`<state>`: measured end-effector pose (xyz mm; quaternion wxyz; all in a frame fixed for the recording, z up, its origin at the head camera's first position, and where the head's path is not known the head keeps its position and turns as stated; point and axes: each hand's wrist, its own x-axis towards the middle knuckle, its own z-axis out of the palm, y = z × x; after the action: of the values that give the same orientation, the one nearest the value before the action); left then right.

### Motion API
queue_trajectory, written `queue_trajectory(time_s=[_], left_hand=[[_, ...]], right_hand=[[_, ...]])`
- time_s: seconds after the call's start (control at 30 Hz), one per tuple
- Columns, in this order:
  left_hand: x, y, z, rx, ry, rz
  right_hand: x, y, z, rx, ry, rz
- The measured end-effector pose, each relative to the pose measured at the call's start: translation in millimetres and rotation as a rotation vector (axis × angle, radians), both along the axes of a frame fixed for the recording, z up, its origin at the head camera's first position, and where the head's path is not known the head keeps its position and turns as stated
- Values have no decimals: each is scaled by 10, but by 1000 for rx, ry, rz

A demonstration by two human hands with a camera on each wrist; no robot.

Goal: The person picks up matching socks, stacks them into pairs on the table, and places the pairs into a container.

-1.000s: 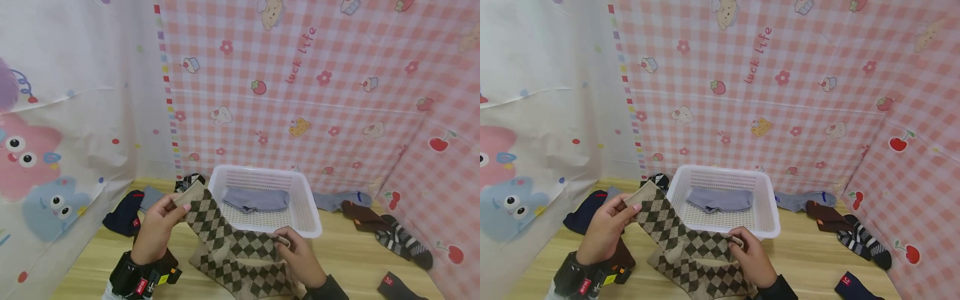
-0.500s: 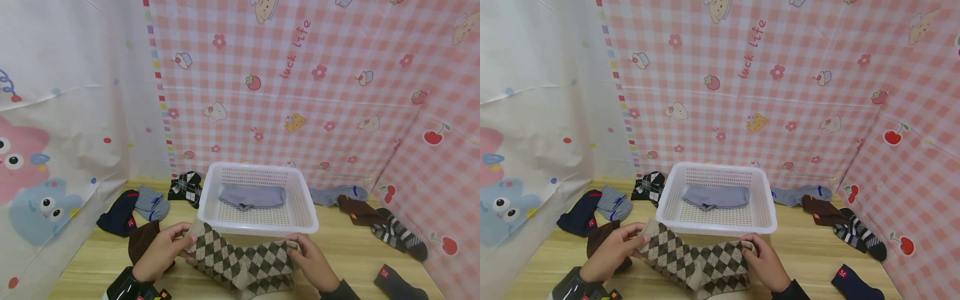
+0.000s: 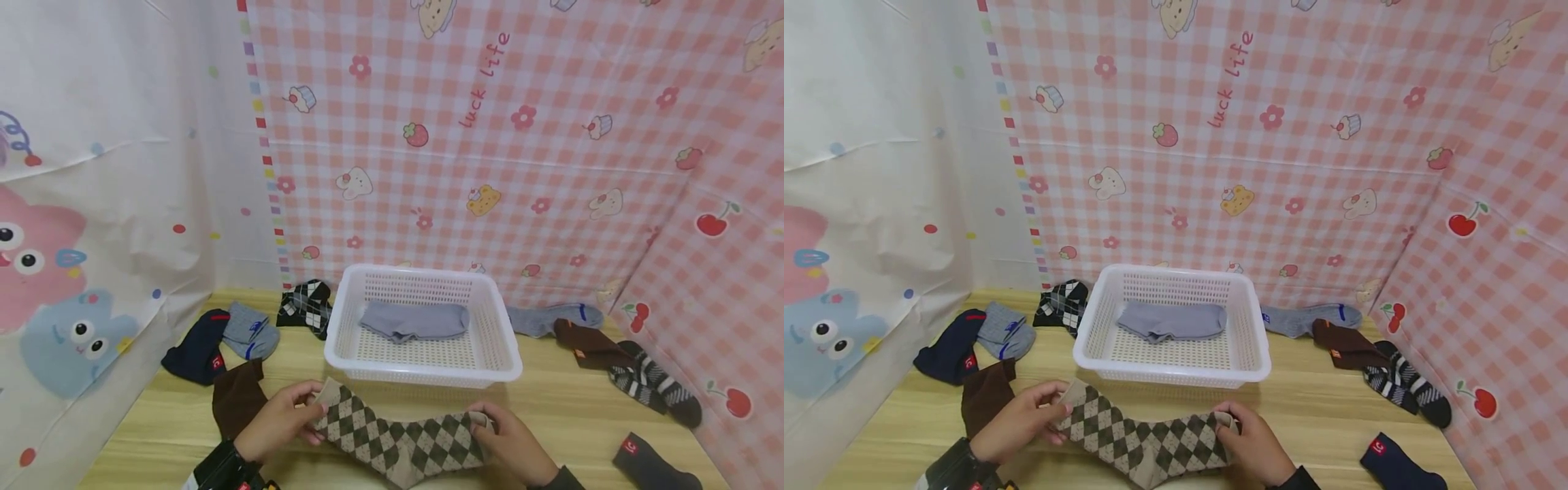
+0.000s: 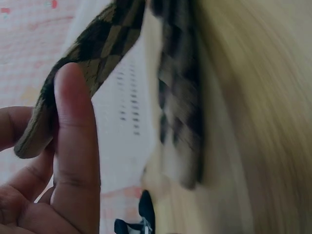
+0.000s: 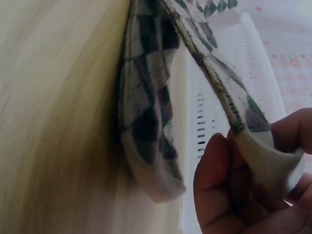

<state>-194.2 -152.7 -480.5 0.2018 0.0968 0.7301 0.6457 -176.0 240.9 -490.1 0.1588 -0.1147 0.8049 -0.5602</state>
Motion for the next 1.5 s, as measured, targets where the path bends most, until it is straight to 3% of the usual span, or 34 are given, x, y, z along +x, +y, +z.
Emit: queue_trajectory(time_s=[0.27,0.33,0.5,0.7,0.83,1.07,1.3,1.4,1.5], left_hand=[[-81,19,-143,-255,129,27],[-88,23,-163,-339,177,44],[-116,44,-167,-471,211,91],[-128,58,-185,-482,218,162],[-168,68,-190,-487,235,162],[-230,111,-211,-578,277,158],[-225,136,-179,-560,208,167],[-176,189,-117,-609,287,140],[-81,293,-31,-673,413,73]], right_hand=[[-53,15,-92,263,116,-24],[-60,17,-120,293,136,-15],[-62,34,-156,335,150,-2],[-51,39,-156,405,191,1],[-45,41,-139,420,207,-1],[-41,42,-124,427,193,3],[-53,16,-102,497,223,-81],[-38,-74,-46,496,276,-142],[-4,-231,12,485,340,-129]])
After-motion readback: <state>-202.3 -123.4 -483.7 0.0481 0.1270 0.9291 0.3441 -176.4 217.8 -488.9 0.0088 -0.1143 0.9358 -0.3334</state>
